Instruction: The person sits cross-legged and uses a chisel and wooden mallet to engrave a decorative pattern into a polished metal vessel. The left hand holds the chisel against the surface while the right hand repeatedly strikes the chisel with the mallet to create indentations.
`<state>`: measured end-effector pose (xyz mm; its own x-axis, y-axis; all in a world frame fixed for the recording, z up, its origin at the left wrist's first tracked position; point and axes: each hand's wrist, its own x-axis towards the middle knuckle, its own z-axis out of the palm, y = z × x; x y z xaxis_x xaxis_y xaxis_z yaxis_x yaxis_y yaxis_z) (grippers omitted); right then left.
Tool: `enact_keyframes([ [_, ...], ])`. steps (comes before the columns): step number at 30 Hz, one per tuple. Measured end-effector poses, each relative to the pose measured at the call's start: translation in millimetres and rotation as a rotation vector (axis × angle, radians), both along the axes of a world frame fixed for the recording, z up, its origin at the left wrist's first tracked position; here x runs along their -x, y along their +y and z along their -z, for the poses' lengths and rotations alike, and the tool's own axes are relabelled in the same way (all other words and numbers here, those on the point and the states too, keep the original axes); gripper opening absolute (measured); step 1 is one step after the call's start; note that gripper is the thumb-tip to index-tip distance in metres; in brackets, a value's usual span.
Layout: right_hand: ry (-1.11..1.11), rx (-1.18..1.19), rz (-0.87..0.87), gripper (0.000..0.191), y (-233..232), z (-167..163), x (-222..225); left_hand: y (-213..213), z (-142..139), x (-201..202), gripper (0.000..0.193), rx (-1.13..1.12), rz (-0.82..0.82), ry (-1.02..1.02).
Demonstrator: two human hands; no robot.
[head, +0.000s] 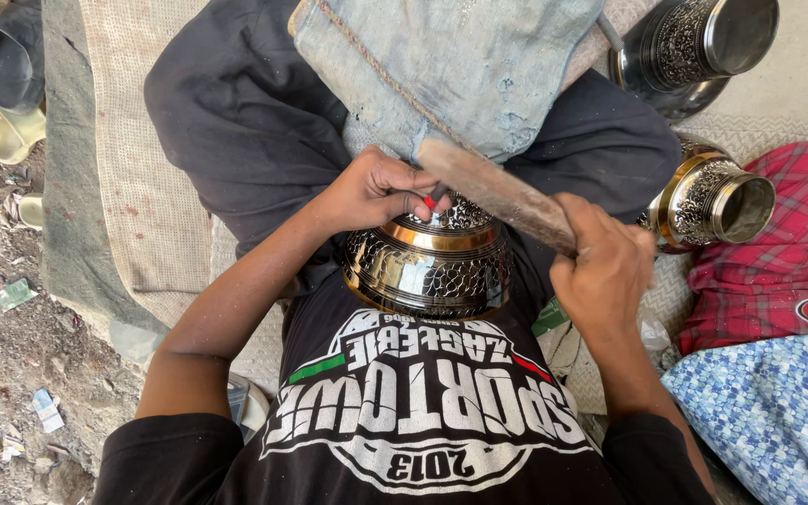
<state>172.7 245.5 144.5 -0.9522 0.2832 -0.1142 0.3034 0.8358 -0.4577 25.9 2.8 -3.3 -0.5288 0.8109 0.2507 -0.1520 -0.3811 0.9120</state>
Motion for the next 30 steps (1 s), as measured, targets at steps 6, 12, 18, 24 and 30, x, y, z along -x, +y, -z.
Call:
enact_keyframes([
  [6, -0.043, -0.014, 0.023, 0.053, 8, 10, -6, -2, 3, -2, 0.055, 0.047, -0.001, -0.013],
  [12, 0.048, 0.346, 0.207, 0.04, 3, 13, -3, -3, -2, -13, 0.051, 0.1, -0.1, -0.003],
  [18, -0.218, -0.113, 0.037, 0.042, 13, -2, -2, -1, -17, -16, 0.052, 0.2, -0.128, 0.102],
  [24, 0.018, 0.571, 0.213, 0.039, 14, 17, 3, -1, -29, -19, 0.051, 0.263, -0.156, 0.082],
  [30, -0.149, 0.238, 0.142, 0.039, 10, 19, -1, -3, -33, -20, 0.051, 0.292, -0.148, 0.13],
])
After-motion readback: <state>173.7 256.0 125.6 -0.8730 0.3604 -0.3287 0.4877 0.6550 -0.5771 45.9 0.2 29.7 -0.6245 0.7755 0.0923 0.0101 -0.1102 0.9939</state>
